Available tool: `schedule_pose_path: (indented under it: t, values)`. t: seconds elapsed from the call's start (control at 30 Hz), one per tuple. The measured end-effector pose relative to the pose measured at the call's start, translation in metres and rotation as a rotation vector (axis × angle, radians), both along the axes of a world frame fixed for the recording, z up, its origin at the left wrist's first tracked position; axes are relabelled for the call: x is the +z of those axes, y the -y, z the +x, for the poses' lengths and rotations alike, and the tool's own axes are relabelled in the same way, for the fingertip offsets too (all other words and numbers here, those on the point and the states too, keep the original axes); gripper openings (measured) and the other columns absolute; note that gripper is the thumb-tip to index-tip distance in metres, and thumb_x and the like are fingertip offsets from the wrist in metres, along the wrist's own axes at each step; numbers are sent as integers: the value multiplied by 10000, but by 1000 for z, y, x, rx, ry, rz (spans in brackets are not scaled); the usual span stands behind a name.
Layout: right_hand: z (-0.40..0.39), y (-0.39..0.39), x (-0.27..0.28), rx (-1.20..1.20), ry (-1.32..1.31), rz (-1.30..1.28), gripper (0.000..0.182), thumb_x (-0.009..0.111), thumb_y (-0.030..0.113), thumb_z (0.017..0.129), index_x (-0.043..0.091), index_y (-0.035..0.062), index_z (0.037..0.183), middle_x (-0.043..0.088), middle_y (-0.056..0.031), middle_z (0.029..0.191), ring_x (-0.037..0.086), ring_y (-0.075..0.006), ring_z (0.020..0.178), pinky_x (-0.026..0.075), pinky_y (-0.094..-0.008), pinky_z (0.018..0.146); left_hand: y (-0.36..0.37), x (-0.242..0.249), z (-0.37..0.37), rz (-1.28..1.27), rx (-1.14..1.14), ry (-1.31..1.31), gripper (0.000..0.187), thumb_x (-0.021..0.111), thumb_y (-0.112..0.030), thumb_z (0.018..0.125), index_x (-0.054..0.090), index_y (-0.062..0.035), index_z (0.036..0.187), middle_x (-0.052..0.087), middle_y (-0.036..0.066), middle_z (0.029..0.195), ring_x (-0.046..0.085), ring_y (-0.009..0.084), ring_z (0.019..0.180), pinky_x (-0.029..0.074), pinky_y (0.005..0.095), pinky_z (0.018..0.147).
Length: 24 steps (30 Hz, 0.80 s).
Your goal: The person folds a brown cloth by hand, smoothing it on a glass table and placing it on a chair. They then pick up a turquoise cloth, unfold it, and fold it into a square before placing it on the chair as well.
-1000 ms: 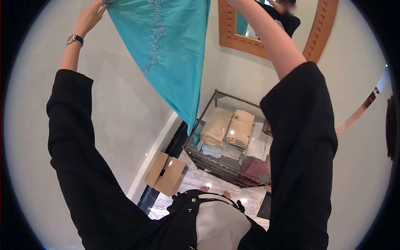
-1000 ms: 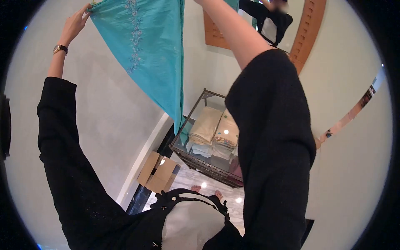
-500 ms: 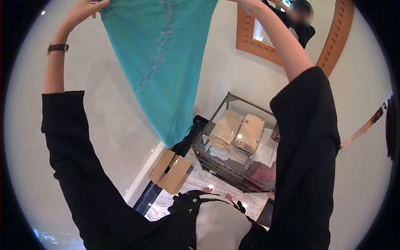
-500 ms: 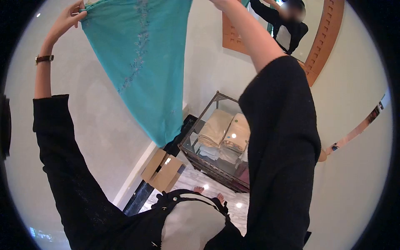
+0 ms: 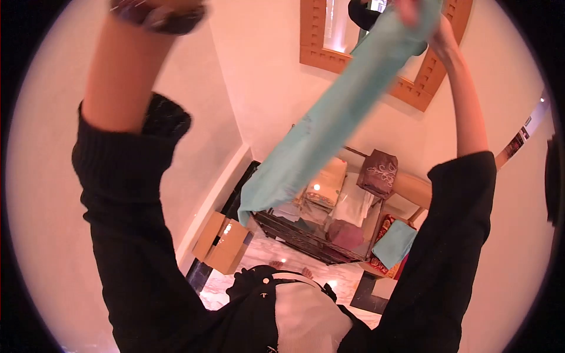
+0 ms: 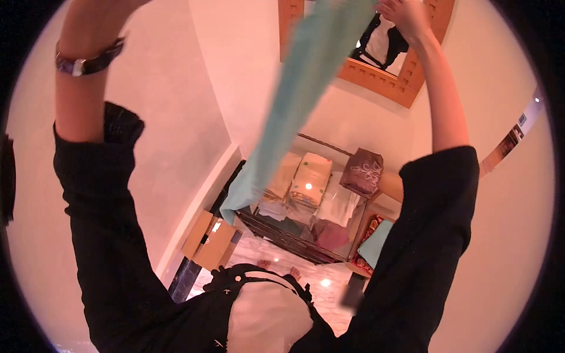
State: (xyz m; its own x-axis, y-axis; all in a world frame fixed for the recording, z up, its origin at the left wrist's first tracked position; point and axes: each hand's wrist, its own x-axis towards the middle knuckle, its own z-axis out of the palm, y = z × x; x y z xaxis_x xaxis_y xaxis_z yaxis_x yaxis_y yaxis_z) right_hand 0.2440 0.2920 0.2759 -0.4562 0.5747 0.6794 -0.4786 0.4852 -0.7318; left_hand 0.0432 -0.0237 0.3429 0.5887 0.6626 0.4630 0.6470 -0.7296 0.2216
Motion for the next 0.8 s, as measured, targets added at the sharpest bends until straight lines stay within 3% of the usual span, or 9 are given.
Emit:
schedule_pose_path:
  t: [0.23, 0.37, 0.47, 0.63, 0.8]
  values:
    - [185, 14, -38, -329, 24, -25, 202, 547, 194, 961, 589, 55, 1102, 612, -48, 907, 625, -181, 895, 501, -349, 889, -69, -45, 126, -12, -180, -59, 382, 580, -302, 922, 504, -1, 1145, 519, 134, 1083, 528, 201, 940, 389, 261, 730]
    - [292, 38, -65, -540, 61, -60, 202, 544, 197, 965, 590, 55, 1102, 610, -42, 911, 617, -170, 888, 495, -336, 878, -105, -73, 225, 88, -86, -201, 432, 551, -316, 932, 447, -13, 1221, 464, 129, 1185, 466, 206, 1046, 348, 284, 824]
    - [368, 65, -86, -696, 98, -93, 203, 541, 199, 968, 591, 55, 1101, 608, -38, 914, 611, -163, 883, 491, -325, 869, -117, -98, 306, 312, 246, -432, 472, 529, -326, 939, 404, -22, 1278, 422, 124, 1261, 420, 211, 1126, 318, 301, 895]
    - [471, 114, -123, -918, 142, -157, 204, 536, 203, 972, 593, 55, 1101, 605, -30, 919, 601, -150, 875, 483, -308, 854, -108, -150, 422, 731, 1148, -983, 546, 492, -343, 951, 333, -37, 1374, 353, 117, 1388, 342, 218, 1258, 267, 329, 1012]
    - [534, 162, -153, -1093, 178, -220, 205, 531, 207, 977, 595, 55, 1100, 602, -23, 924, 591, -137, 868, 476, -291, 839, -87, -171, 483, 760, 1414, -1210, 624, 456, -360, 963, 261, -52, 1470, 283, 110, 1515, 265, 224, 1391, 216, 357, 1130]
